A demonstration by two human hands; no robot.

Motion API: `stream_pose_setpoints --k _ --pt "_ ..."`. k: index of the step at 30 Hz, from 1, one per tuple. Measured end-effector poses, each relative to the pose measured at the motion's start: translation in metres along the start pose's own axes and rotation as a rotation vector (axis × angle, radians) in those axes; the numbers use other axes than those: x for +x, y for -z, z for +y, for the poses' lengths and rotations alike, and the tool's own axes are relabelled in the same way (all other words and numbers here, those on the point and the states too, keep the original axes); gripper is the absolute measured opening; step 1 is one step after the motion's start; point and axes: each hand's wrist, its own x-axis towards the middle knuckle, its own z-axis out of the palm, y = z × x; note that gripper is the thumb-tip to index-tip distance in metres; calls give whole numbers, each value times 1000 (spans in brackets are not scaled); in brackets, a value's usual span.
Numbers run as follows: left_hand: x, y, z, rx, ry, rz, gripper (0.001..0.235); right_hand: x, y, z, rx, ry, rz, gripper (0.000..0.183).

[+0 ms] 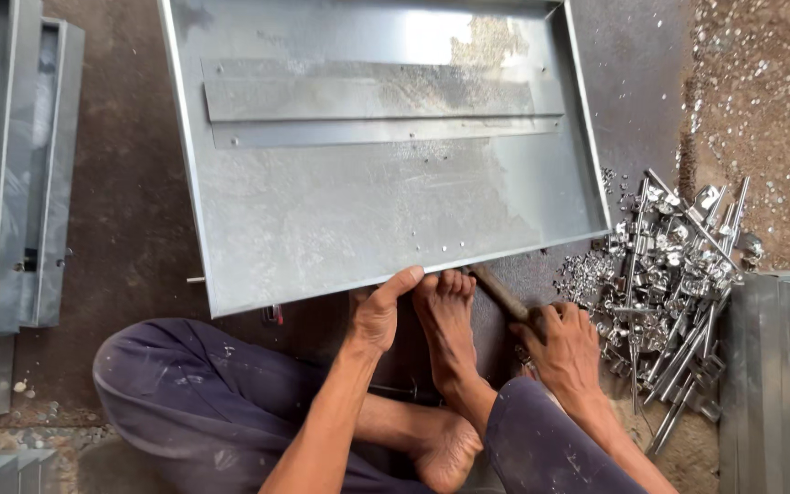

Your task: The person attaches metal latches to a rectangular metal panel by positioning small components and hammering them into place. They pick up metal rods and fasteners from a pile on the floor, securing them to the panel before turning it over to continue the assembly.

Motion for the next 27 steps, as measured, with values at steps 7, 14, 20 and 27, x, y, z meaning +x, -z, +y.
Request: stream_pose_setpoints --k 7,14,20,27 --pt "-5 -5 -5 -9 -148 86 22 -49 66 19 498 -745 -573 33" --pt "8 29 -24 -164 94 -110 18 -9 59 -32 779 -184 -331 35" --pt "16 39 -40 -142 151 4 26 9 25 -49 867 -280 -307 35" --pt "11 30 -29 -146 68 -29 25 25 27 -46 743 -149 -247 45"
